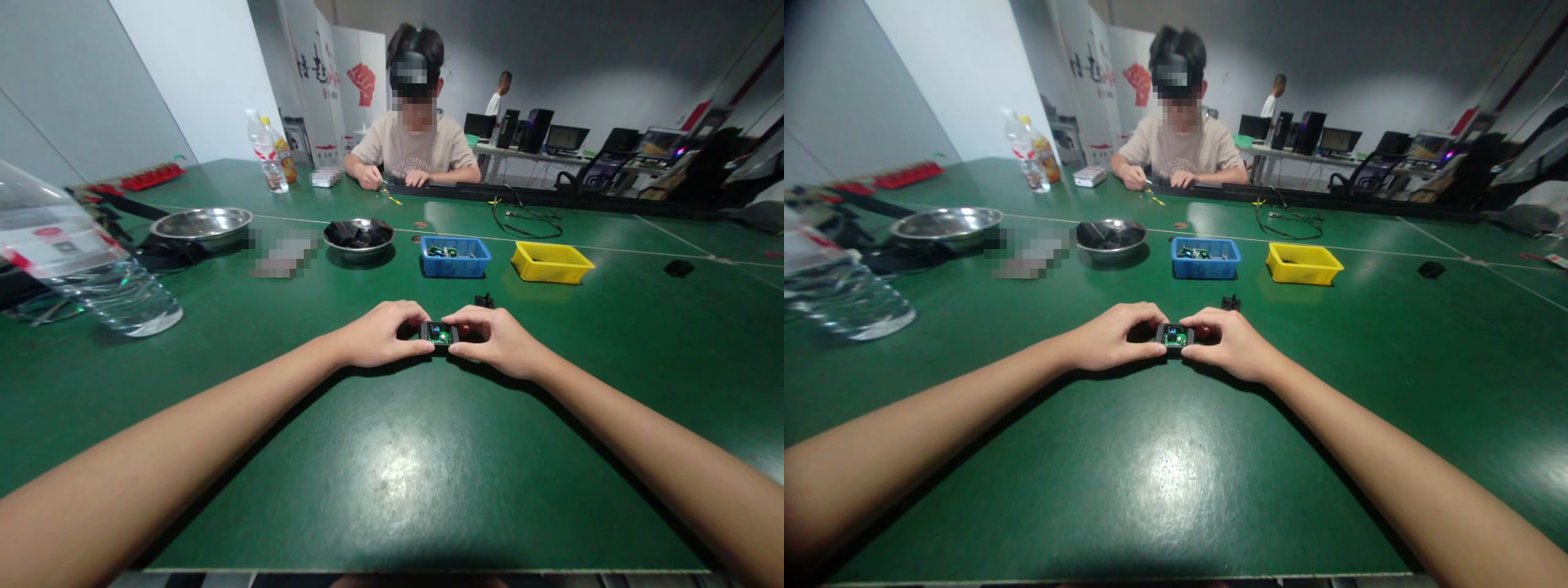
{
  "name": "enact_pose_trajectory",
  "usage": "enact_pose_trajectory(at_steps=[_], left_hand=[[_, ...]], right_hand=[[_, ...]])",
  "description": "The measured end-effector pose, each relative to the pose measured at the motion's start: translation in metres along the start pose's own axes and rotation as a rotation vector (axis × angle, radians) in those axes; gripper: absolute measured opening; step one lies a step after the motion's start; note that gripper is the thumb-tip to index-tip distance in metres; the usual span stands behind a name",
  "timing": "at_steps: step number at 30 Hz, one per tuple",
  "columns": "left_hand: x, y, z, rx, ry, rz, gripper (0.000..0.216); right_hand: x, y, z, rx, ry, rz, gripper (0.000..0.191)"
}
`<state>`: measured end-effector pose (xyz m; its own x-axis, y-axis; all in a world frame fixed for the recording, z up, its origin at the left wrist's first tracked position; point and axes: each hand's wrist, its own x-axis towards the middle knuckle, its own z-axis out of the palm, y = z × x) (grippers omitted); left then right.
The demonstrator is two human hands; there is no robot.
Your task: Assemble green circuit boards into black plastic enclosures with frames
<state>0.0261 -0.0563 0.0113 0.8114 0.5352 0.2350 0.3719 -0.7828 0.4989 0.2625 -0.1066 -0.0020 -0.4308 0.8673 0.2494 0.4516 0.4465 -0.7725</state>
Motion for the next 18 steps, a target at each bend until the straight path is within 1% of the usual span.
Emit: enact_pose_trajectory(at_steps=[5, 12, 18], left_hand=[[-0.0002, 0.0001, -0.0009, 0.044, 0.014, 0.044, 0.032], [-0.0006, 0.0001, -0.001, 0.097, 0.009, 0.055, 0.032], [-0.0013, -0.0008, 0.0032, 0.095, 0.033, 0.063, 0.03]], right_hand=[[-0.0002, -0.0004, -0.0007, -0.016, 0.007, 0.004, 0.037], [-0.0007, -0.0025, -0.0015, -0.024, -0.004, 0.014, 0.038], [-0.0025, -0.0016, 0.0001, -0.104, 0.023, -0.036, 0.036]])
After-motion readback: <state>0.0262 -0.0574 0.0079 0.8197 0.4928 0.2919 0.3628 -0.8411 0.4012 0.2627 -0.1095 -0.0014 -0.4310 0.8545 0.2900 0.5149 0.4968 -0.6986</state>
